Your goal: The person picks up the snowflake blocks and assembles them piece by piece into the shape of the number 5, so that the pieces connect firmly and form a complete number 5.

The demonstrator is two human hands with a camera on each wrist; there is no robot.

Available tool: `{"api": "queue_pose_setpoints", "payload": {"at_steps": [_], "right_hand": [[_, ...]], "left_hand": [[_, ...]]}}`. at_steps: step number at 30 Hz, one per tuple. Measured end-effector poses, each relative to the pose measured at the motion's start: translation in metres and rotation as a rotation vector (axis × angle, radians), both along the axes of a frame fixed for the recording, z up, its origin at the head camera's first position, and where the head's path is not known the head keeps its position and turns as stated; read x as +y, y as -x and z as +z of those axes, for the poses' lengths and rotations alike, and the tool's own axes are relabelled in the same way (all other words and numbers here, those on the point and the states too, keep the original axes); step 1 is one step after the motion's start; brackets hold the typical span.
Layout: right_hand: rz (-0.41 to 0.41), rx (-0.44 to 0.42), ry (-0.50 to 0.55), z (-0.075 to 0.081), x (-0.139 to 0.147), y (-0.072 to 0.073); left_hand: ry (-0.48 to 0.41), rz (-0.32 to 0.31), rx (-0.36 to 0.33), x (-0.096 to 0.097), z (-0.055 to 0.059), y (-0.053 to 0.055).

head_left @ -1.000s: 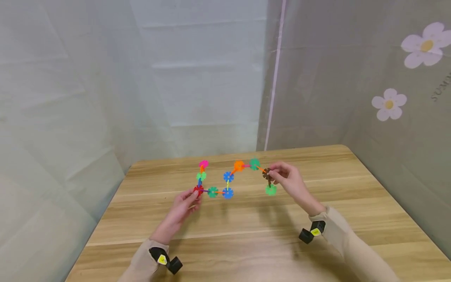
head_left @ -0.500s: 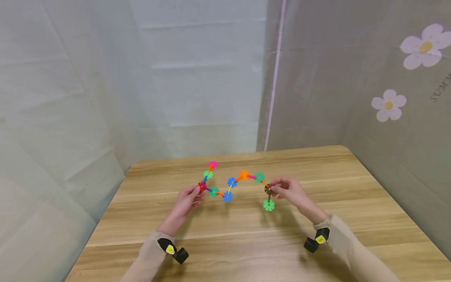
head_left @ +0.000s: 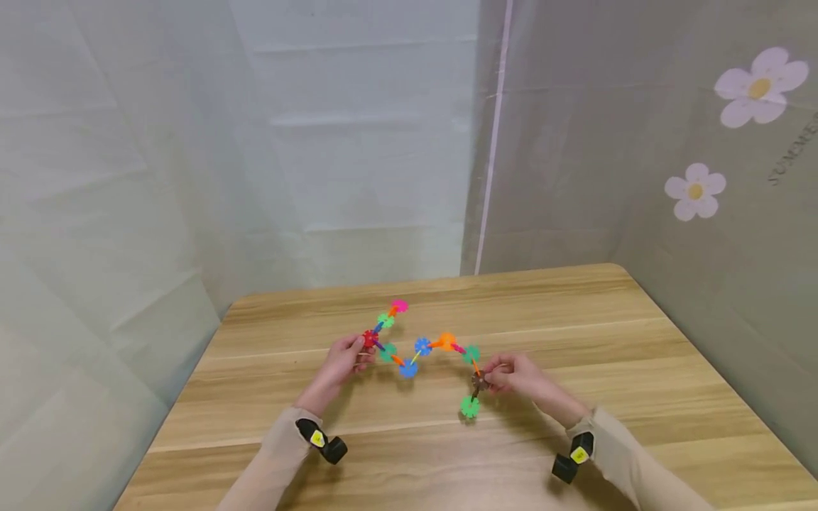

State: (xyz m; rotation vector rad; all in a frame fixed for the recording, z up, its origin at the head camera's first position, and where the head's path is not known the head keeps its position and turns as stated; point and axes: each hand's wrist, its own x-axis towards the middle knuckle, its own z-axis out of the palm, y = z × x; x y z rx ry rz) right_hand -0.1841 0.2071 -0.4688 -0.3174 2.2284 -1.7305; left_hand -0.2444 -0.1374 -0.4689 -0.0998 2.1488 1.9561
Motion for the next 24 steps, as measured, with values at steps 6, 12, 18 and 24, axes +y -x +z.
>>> {"api": "queue_pose_setpoints", "payload": {"at_steps": [6, 12, 18, 24], "right_hand": [[0.03, -0.07, -0.045, -0.012, -0.002, -0.005], [0.069, -0.109, -0.115, -0.015, -0.006, -0.014], [0.102, -0.123, -0.151, -0.017, -0.007, -0.018], [0.142, -0.137, -0.127, -0.013, -0.013, -0.026]], "left_hand": [[0.04, -0.019, 0.02, 0.004, -0.006, 0.005], [0.083, -0.037, 0.011, 0.009, -0.011, 0.008], [0.093, -0.045, -0.016, 0.015, -0.014, 0.012], [0.094, -0.049, -0.056, 0.019, -0.016, 0.017]]}}
